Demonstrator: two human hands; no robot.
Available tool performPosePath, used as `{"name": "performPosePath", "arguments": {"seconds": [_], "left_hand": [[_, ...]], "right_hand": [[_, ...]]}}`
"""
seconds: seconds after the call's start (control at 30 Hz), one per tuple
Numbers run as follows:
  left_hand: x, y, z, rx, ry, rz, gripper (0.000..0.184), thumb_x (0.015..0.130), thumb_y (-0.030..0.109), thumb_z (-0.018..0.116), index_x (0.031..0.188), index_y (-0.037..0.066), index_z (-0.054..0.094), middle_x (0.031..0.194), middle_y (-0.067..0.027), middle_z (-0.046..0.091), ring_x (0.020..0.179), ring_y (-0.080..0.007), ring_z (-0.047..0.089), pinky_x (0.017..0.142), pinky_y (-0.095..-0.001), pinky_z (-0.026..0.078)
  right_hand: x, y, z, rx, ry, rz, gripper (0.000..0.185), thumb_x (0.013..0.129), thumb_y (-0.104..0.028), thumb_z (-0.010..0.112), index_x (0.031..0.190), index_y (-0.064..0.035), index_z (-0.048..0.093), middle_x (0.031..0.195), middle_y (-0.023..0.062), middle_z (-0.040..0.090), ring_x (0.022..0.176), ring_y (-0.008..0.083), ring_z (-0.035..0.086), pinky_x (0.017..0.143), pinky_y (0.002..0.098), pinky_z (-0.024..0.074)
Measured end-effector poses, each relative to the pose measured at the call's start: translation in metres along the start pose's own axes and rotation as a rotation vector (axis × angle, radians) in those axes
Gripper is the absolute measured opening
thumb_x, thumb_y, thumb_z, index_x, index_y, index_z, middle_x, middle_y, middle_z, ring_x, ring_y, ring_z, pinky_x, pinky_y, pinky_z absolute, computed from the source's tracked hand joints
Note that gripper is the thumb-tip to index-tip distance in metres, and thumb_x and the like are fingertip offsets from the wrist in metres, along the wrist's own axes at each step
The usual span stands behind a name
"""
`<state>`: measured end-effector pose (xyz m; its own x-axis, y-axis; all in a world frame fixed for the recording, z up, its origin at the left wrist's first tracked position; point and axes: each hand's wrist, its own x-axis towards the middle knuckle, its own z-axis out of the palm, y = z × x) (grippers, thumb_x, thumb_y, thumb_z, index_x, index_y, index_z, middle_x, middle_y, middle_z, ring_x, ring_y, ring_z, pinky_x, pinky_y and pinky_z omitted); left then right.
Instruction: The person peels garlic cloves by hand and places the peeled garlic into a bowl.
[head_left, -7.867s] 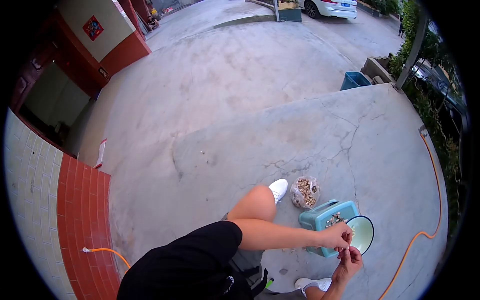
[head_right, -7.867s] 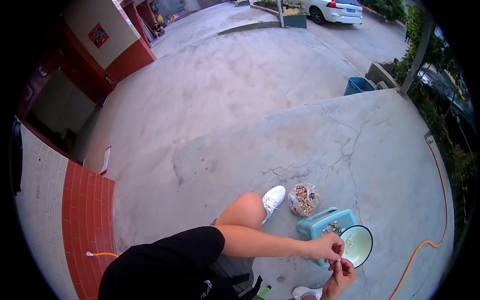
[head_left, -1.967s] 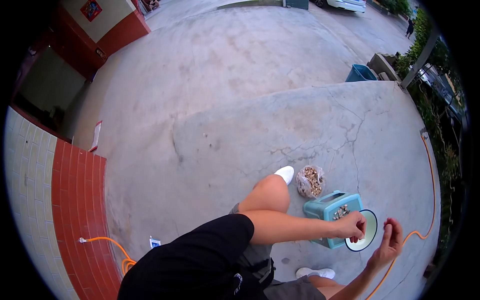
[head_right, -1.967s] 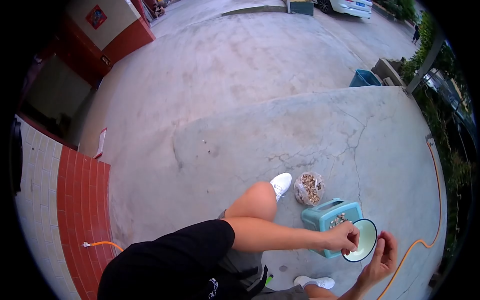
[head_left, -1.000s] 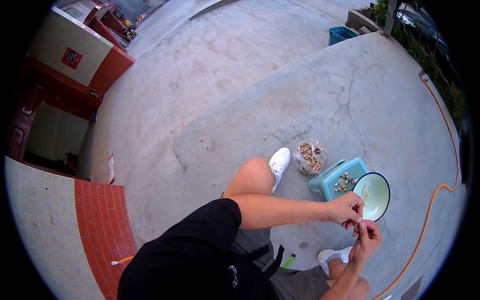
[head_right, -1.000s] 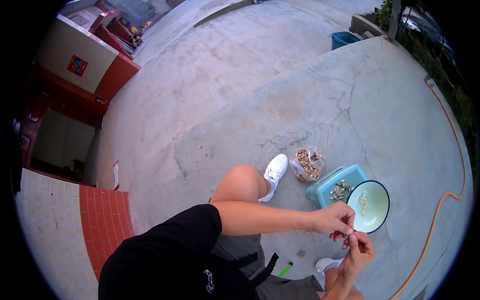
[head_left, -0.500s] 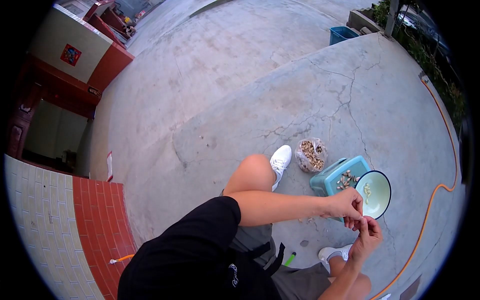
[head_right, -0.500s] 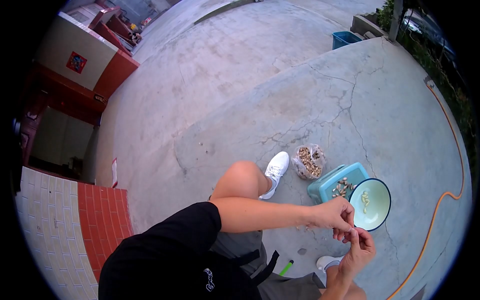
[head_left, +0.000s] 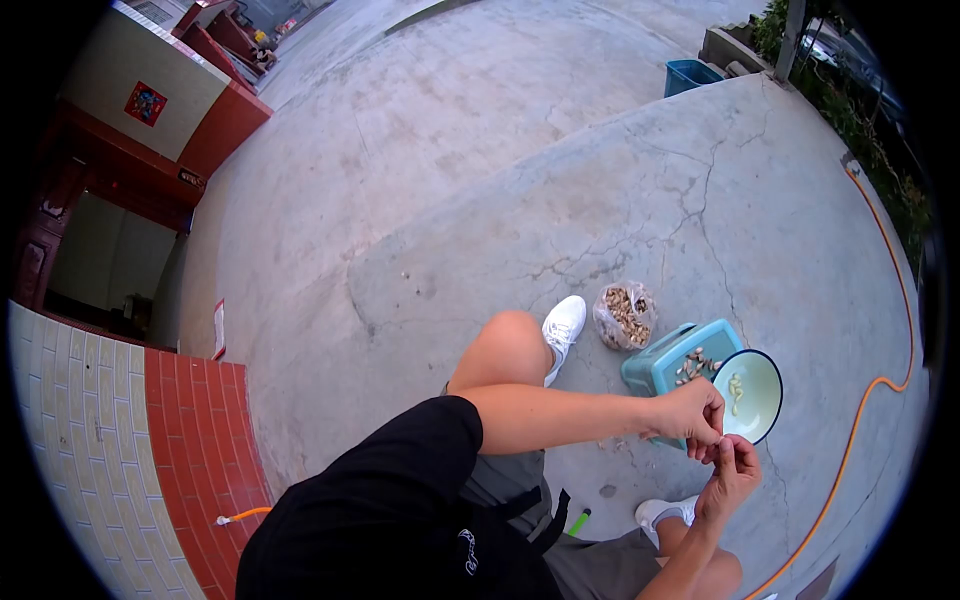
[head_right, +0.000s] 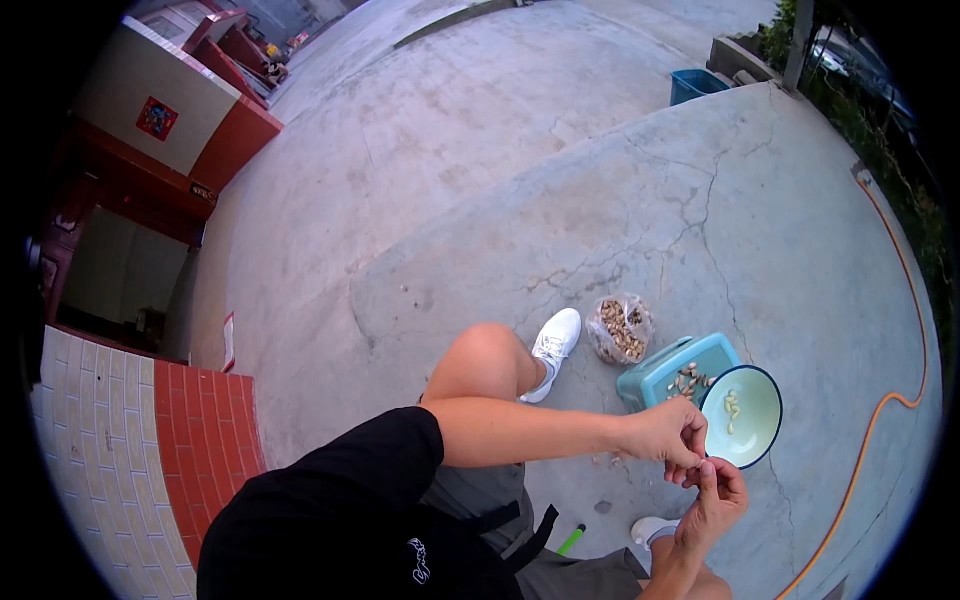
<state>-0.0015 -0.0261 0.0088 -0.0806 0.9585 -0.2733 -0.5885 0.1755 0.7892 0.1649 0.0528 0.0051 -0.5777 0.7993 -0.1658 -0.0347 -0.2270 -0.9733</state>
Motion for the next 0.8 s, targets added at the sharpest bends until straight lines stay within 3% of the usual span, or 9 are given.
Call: {"name": "performPosePath", "arguments": {"seconds": [0.13, 0.37, 0.8], "left_hand": [[0.0, 0.0004, 0.001, 0.005, -0.004, -0.005, 0.014, 0.083, -0.001, 0.069, 0.079, -0.004, 0.056, 0.069, -0.014, 0.066, 0.056, -0.0188, 0.067, 0.047, -0.0286, 0.054], [0.0007, -0.001, 0.0027, 0.085, -0.007, 0.041, 0.012, 0.084, 0.0, 0.069, 0.081, -0.004, 0.057, 0.069, -0.0135, 0.066, 0.055, -0.0175, 0.066, 0.046, -0.0277, 0.052], [-0.0005, 0.0004, 0.0015, 0.215, 0.063, 0.017, 0.018, 0.083, 0.006, 0.07, 0.077, -0.005, 0.058, 0.064, -0.0107, 0.065, 0.049, -0.0145, 0.062, 0.043, -0.0269, 0.05]], "right_hand": [[-0.0004, -0.0015, 0.0015, 0.04, 0.025, 0.007, 0.01, 0.089, -0.005, 0.071, 0.092, 0.0031, 0.066, 0.077, 0.0087, 0.065, 0.063, 0.014, 0.056, 0.057, 0.025, 0.0437], [0.0023, 0.0035, -0.0034, 0.054, -0.003, 0.017, 0.009, 0.092, -0.007, 0.068, 0.093, 0.0015, 0.065, 0.079, 0.0047, 0.064, 0.062, 0.0111, 0.055, 0.056, 0.0236, 0.0418], [-0.0008, 0.0077, 0.0034, 0.013, 0.066, -0.014, 0.013, 0.088, 0.0, 0.07, 0.1, 0.0052, 0.066, 0.087, 0.009, 0.067, 0.068, 0.0136, 0.059, 0.06, 0.0241, 0.0454]]}}
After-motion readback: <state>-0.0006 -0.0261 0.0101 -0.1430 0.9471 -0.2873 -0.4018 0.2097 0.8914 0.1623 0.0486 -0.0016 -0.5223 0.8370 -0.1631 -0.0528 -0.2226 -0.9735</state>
